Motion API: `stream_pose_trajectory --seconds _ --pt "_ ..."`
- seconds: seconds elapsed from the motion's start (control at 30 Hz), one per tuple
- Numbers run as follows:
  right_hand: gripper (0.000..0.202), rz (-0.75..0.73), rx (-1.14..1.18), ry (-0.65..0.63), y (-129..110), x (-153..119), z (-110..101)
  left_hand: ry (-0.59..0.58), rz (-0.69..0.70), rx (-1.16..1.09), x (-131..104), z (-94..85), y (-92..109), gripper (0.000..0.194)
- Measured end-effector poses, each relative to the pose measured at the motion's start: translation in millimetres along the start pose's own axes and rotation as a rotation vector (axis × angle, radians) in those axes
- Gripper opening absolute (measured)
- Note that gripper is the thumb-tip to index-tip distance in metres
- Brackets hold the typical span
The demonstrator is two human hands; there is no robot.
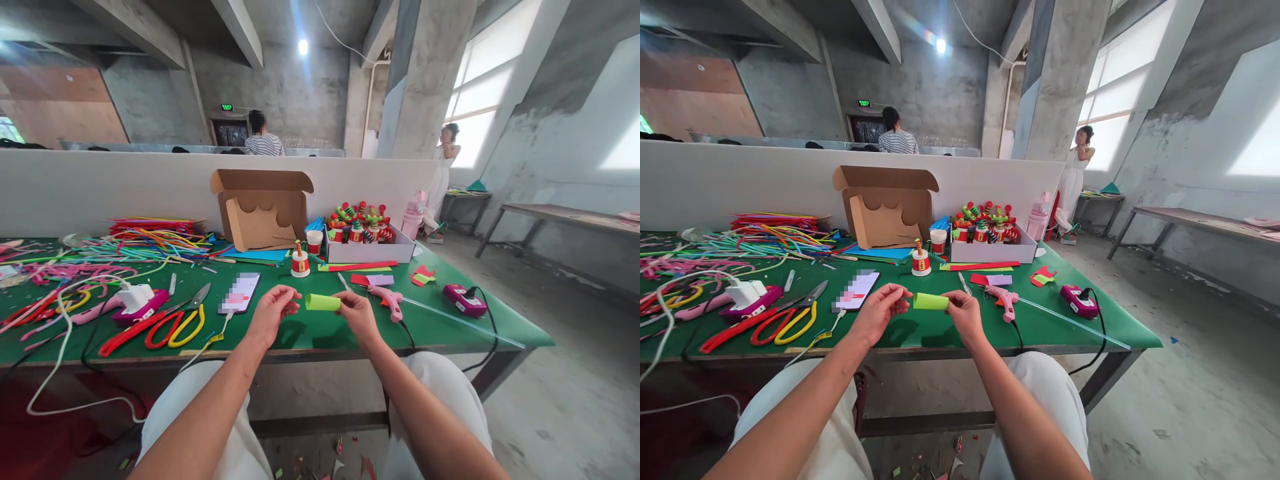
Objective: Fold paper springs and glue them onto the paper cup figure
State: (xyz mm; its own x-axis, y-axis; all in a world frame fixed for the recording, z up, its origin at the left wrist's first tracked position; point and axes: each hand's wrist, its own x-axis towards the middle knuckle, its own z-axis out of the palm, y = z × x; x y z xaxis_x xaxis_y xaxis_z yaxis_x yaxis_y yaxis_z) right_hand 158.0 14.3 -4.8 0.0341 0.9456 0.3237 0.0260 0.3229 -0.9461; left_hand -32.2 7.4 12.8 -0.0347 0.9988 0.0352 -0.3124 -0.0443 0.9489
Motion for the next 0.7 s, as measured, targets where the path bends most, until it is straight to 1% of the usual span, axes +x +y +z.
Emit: stream_pose_trajectory --seconds 0.03,0.1,0.17,0.2,0.33,0.4,0.5,0.6,0.7 --pt "0.013 0.074 0.060 0.005 1 1 0 -0.047 0.005 0.025 0 -0.8 1 0.042" --pt "0.012 0.159 0.133 0.015 0 1 2 -0.146 -0.006 0.069 -2 -0.3 2 0.042" --pt "0.011 0.188 0.155 0.006 -1 1 3 -0.208 -0.021 0.101 -4 1.8 1 0.043" --pt "0.011 0.192 0.153 -0.006 -2 0 3 -0.217 -0.020 0.118 -4 2.8 0 0.043" --pt "0.012 0.189 0.116 -0.026 -3 0 4 -0.182 0.013 0.216 0 3.7 -5 0.040" --pt "0.014 0.186 0.091 -0.020 -2 0 4 -0.145 0.034 0.269 2 2.4 -7 0.036" --pt "0.018 0.171 0.034 -0.038 0 0 3 -0.067 0.106 0.359 4 0.1 -9 0.032" --pt "0.020 0.138 -0.044 -0.077 2 -1 2 -0.015 0.184 0.454 4 -1.5 -11 0.027" --pt "0.019 0.142 -0.064 -0.163 4 -2 3 -0.002 0.250 0.507 4 -2.5 -13 0.022"
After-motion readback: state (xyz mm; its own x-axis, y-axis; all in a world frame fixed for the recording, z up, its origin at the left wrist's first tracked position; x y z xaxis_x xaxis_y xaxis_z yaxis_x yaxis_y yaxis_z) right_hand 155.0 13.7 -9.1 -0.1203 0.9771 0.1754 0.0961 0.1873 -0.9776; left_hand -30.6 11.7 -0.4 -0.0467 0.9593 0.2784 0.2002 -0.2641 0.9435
